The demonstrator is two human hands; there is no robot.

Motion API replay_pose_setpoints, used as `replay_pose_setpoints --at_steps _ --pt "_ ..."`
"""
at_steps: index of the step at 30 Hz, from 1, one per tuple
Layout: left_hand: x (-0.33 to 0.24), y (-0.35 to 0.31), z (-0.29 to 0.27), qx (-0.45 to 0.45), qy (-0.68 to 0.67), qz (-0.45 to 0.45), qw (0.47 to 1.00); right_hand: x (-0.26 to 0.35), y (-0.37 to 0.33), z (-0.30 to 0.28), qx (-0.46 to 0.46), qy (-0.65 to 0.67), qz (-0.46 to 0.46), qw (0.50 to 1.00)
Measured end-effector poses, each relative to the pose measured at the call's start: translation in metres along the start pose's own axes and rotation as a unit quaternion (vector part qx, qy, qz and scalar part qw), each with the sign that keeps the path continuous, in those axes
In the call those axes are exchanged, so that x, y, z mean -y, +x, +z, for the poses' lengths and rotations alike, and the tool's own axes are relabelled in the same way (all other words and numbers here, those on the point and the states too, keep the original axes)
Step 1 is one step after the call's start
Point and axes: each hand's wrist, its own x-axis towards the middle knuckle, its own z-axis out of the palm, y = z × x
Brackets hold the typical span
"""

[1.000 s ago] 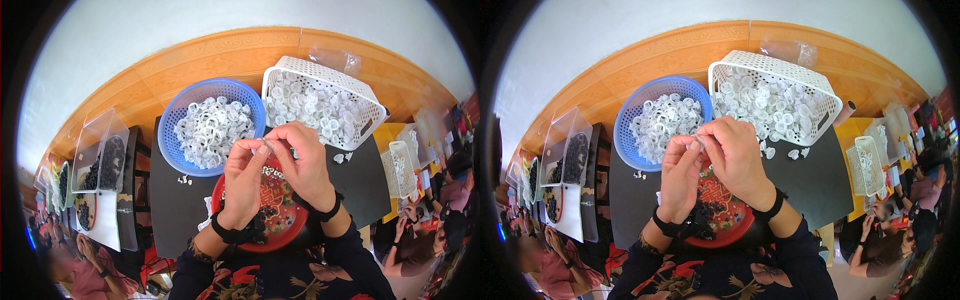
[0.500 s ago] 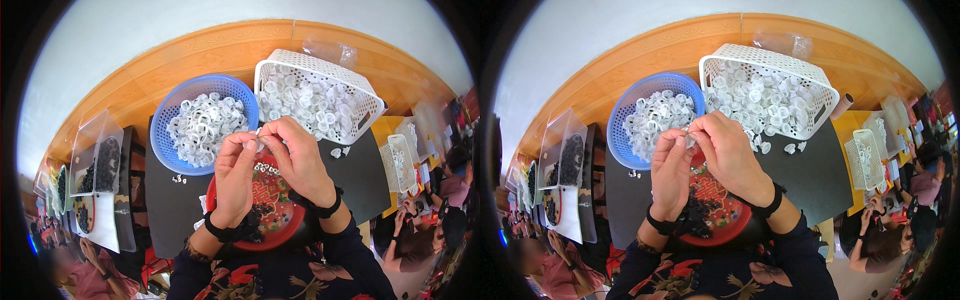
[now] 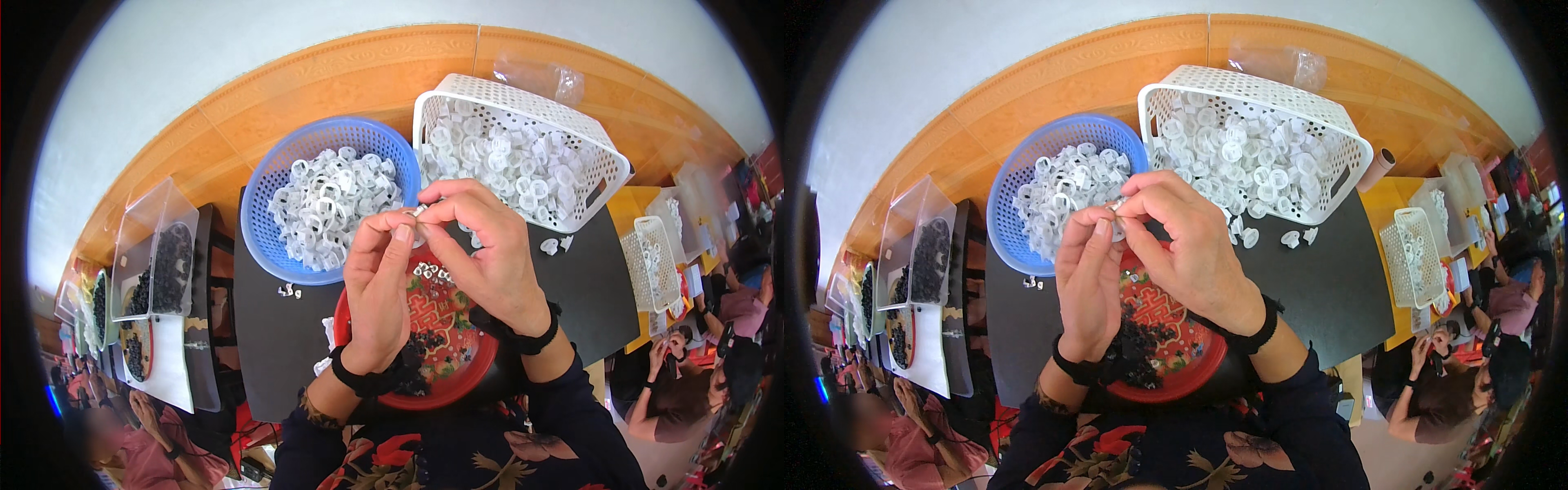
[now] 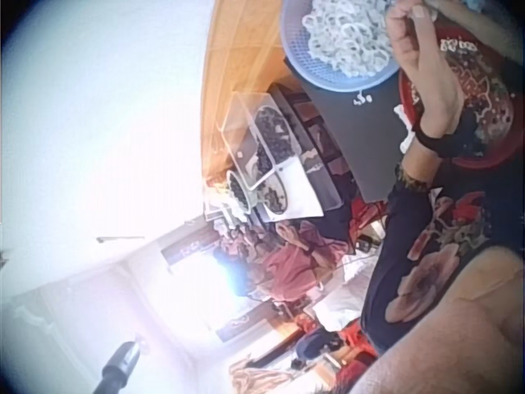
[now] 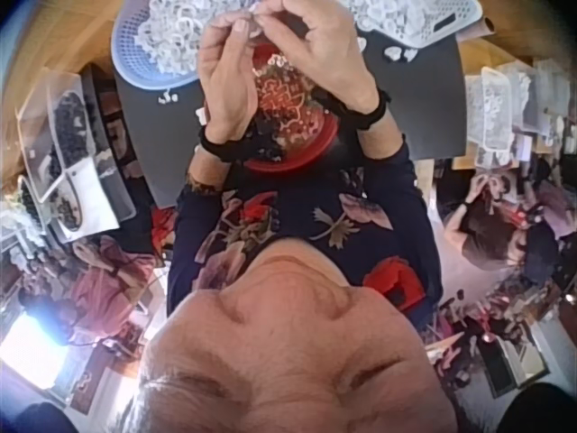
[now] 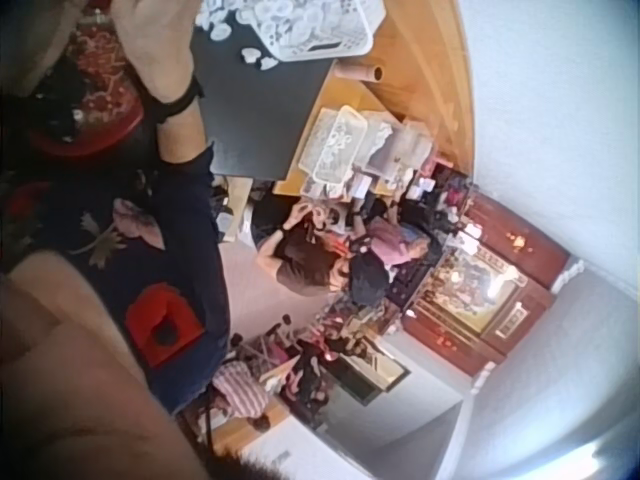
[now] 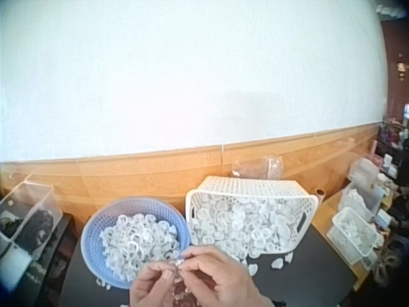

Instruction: The person assembles components by hand, picking up a white plastic base and inserting a small black plastic piece and a metal pin into it. The person then places the assembled unit into a white basket and repeats the process.

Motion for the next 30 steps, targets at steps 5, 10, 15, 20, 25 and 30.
replay_pose_setpoints --at_steps 5,10,15,20,25,30 --pt "0.0 0.0 0.0 0.005 -0.001 -0.002 1.0 -0.004 0.001 -0.004 0.015 -0.023 -0.018 0.999" --pt "-0.001 0.0 0.0 -0.002 0.012 -0.032 0.999 -0.007 0.004 -0.012 0.053 0.023 -0.017 0.998" --pt "-0.002 0.001 0.0 0.014 -0.007 -0.045 0.999 -0.004 0.006 -0.018 0.088 0.05 0.001 0.995" --pt "-0.003 -0.001 0.003 0.011 -0.013 -0.047 0.999 -0.004 0.004 -0.017 0.078 0.092 0.061 0.991" --pt "-0.005 -0.002 0.004 0.018 0.001 -0.057 0.998 -0.01 0.003 -0.017 0.078 0.111 0.092 0.987" --pt "-0.009 0.0 0.002 0.055 -0.036 -0.076 0.995 -0.016 0.004 -0.015 0.067 0.185 0.107 0.975"
